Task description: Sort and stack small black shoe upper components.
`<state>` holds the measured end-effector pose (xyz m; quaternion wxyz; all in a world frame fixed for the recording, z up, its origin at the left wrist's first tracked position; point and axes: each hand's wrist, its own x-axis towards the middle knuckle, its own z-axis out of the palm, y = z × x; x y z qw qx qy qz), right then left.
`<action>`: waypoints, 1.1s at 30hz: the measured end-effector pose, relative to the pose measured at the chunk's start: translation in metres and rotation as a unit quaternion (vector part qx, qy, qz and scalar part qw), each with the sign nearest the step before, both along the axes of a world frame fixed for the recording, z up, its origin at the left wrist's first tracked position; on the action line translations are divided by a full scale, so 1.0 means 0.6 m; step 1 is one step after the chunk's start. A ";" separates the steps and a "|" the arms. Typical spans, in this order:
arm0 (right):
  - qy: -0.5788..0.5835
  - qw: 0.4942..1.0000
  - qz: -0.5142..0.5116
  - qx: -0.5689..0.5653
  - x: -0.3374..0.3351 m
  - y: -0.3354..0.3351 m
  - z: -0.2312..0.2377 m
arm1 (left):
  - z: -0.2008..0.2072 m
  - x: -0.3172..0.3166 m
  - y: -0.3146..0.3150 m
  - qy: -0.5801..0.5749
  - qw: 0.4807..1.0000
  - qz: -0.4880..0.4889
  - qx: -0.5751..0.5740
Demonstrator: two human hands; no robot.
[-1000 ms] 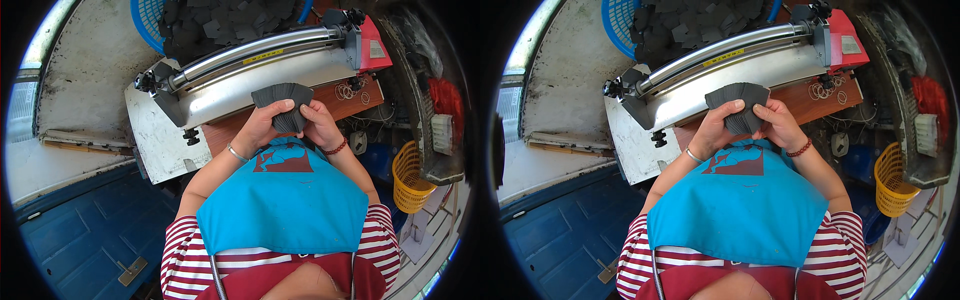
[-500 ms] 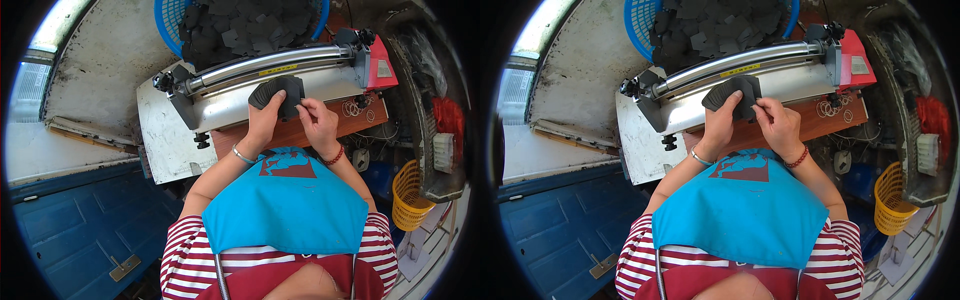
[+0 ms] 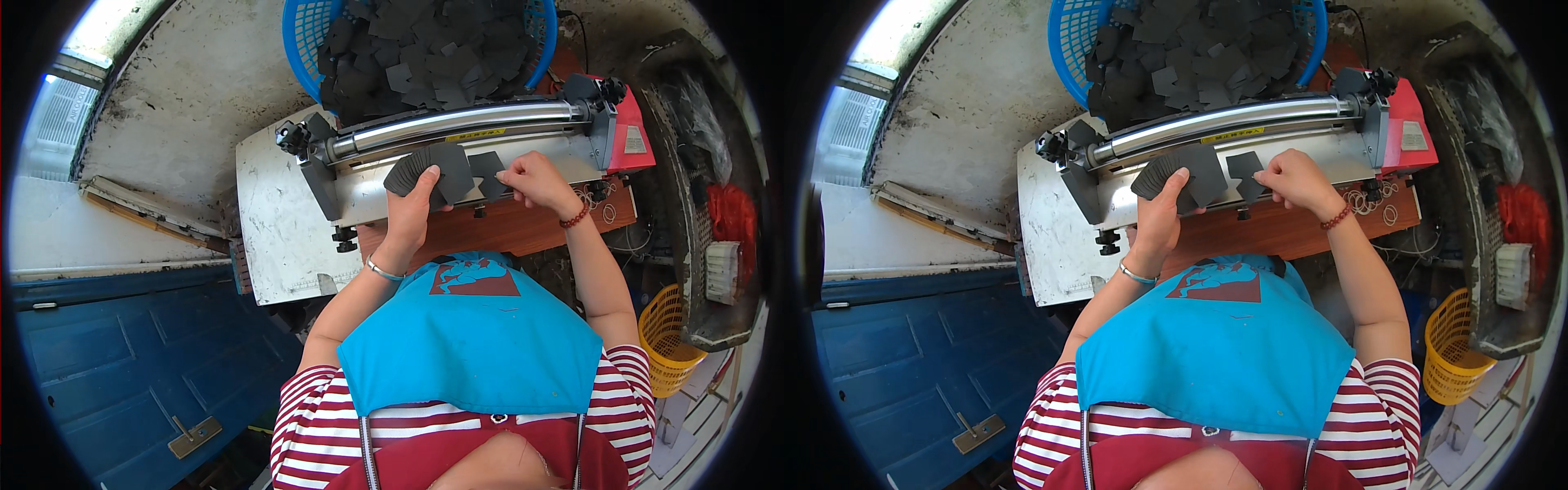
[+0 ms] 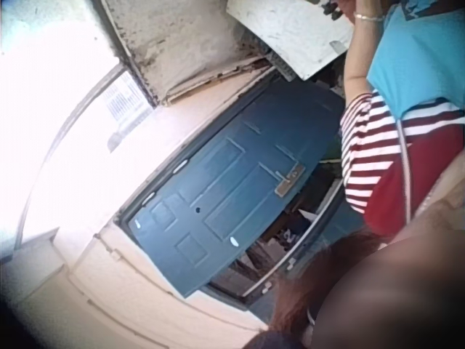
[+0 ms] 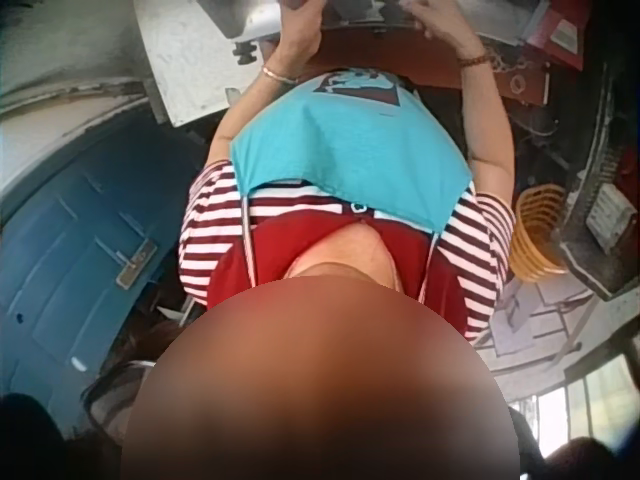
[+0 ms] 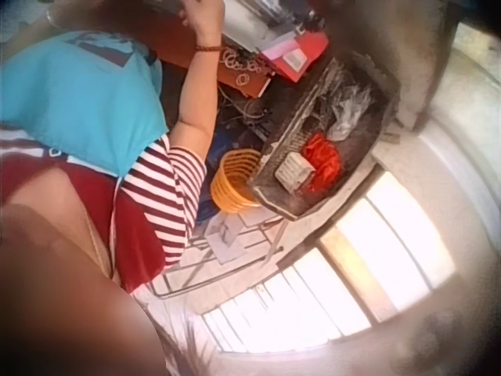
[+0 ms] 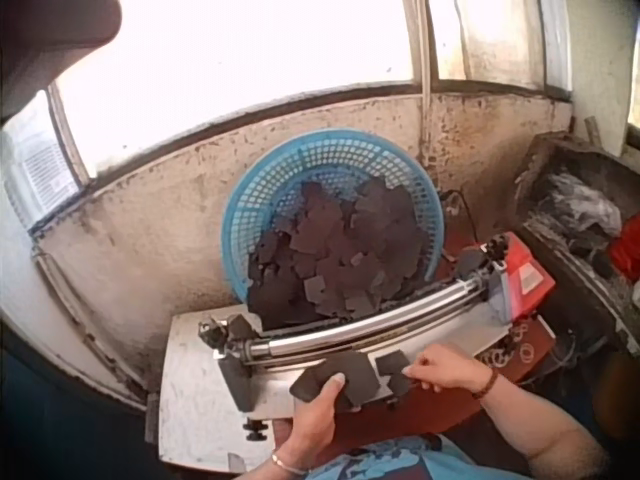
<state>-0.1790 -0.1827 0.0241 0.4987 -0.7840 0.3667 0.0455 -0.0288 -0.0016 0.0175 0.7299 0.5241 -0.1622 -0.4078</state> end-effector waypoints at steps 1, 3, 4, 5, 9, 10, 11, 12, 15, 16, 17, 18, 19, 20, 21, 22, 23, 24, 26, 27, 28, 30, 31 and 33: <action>0.006 1.000 0.008 -0.001 0.016 -0.004 -0.005 | -0.001 0.002 0.000 0.026 1.000 0.002 -0.006; -0.022 0.999 -0.015 -0.048 0.047 -0.002 -0.011 | -0.003 0.004 0.001 0.053 0.999 0.005 -0.012; -0.049 0.994 -0.037 -0.093 0.057 -0.001 -0.017 | -0.004 0.004 0.000 0.056 0.998 0.003 -0.013; -0.108 0.989 -0.082 -0.064 0.070 0.002 -0.026 | -0.005 0.005 0.000 0.059 0.998 0.006 -0.013; -0.179 0.984 -0.016 0.009 0.062 0.035 -0.030 | -0.028 0.009 -0.006 0.031 0.999 0.017 -0.035; -0.178 0.984 -0.012 0.010 0.062 0.046 -0.028 | -0.040 0.010 -0.009 0.017 0.998 0.043 -0.044; -0.174 0.983 0.004 0.050 0.061 0.055 -0.024 | -0.043 0.010 -0.012 0.003 0.996 0.065 -0.053; -0.169 0.981 0.021 0.090 0.061 0.060 -0.022 | -0.043 0.010 -0.013 0.004 0.997 0.065 -0.052; -0.170 0.971 0.010 0.165 0.059 0.050 -0.023 | -0.039 0.011 -0.012 0.004 0.995 0.079 -0.058; -0.162 0.967 0.014 0.196 0.059 0.045 -0.020 | -0.042 0.012 -0.013 -0.013 0.995 0.082 -0.062; -0.161 0.967 0.014 0.196 0.059 0.040 -0.017 | -0.045 0.011 -0.015 -0.029 0.994 0.085 -0.066; -0.153 0.967 0.009 0.205 0.058 0.037 -0.013 | -0.046 0.012 -0.015 -0.029 0.994 0.085 -0.066; -0.144 0.966 0.003 0.213 0.059 0.033 -0.011 | -0.046 0.013 -0.013 -0.013 0.996 0.074 -0.056; -0.144 0.966 0.003 0.213 0.059 0.031 -0.013 | -0.047 0.015 -0.012 0.002 0.997 0.063 -0.045; -0.141 0.973 0.025 0.182 0.059 0.028 -0.016 | -0.049 0.017 -0.011 0.003 0.997 0.063 -0.045; -0.138 0.978 0.048 0.151 0.059 0.025 -0.018 | -0.050 0.020 -0.011 -0.014 0.996 0.078 -0.052; -0.137 0.978 0.049 0.151 0.057 0.020 -0.017 | -0.050 0.023 -0.009 -0.031 0.993 0.094 -0.058; -0.103 0.983 0.057 0.141 0.055 0.015 -0.015 | -0.048 0.028 -0.004 -0.031 0.993 0.095 -0.058; -0.069 0.987 0.064 0.130 0.052 0.000 -0.016 | -0.039 0.039 0.010 -0.022 0.996 0.077 -0.040; -0.023 0.993 0.064 0.097 0.052 -0.011 -0.018 | -0.042 0.043 0.011 -0.037 0.995 0.083 -0.037; 0.023 0.996 0.064 0.063 0.053 -0.019 -0.019 | -0.040 0.043 0.009 -0.036 0.995 0.082 -0.037; 0.002 0.998 0.032 0.045 0.066 -0.022 -0.019 | -0.028 0.039 0.006 -0.028 0.995 0.100 -0.012; -0.020 0.999 0.000 0.026 0.072 -0.020 -0.019 | -0.024 0.034 0.003 -0.028 0.995 0.100 -0.012; -0.065 0.997 -0.013 0.037 0.084 -0.003 -0.024 | -0.020 0.025 -0.004 -0.011 0.996 0.086 -0.018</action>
